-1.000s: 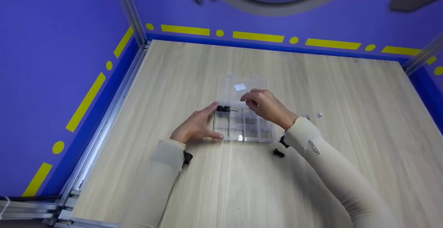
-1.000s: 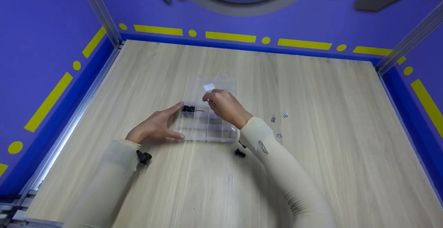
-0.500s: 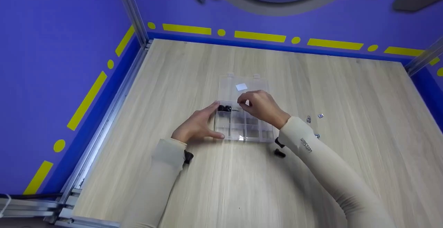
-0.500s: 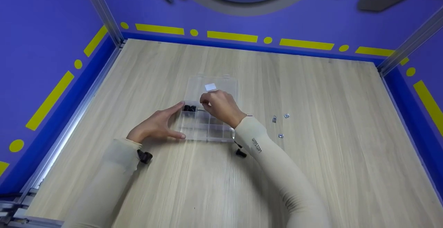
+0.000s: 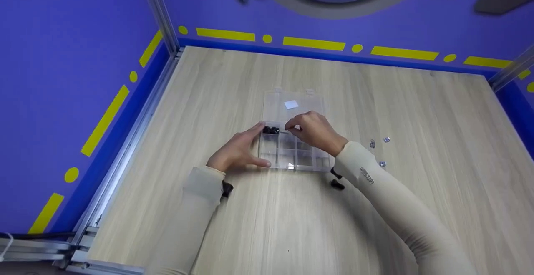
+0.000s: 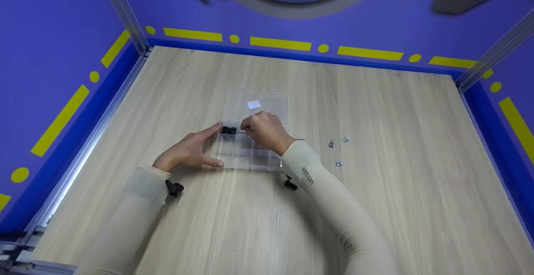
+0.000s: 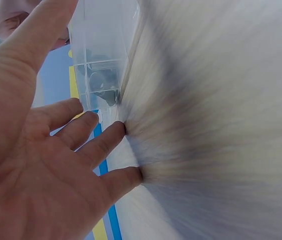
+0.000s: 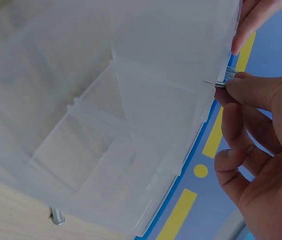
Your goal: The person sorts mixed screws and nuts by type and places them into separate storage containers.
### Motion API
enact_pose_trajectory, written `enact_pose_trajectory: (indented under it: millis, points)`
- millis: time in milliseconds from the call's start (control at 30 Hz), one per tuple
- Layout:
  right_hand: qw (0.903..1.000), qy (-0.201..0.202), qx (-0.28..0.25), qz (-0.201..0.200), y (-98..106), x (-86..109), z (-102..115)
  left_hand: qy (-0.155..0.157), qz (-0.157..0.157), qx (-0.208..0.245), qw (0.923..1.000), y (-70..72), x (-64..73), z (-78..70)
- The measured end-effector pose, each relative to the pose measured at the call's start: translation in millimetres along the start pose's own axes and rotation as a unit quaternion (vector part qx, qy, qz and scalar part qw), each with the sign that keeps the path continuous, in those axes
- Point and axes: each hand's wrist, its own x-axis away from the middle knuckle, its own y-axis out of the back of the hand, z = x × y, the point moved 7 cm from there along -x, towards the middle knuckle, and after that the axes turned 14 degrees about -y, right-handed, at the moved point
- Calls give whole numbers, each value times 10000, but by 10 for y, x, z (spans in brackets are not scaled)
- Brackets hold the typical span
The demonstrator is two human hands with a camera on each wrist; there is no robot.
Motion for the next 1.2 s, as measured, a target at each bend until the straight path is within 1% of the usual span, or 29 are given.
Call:
enact_pose_trajectory:
  millis: [100,300,633,900,1067,1200]
  points:
    - [9998,-90,40,160,-18,9,-16,-16,12,4,10000,1,-3,-5]
    - [9974,-353,70,625,-84,23,-54,-47,5,2,10000,-6,-11,-1]
    - [9956,-600,-3,726,-88,26,-114,-1,-30,28,10000,-6,-17,14]
    - [9978,-314,-140,565,-31,85,-138,-18,-37,32,10000,-12,-23,8]
    - [9990,-242,-225,316,113,181,-241,-100,-34,4,9999,-15,-30,3]
    - [9992,-314,-222,116,257,297,-389,-58,-25,6,10000,-15,-27,13]
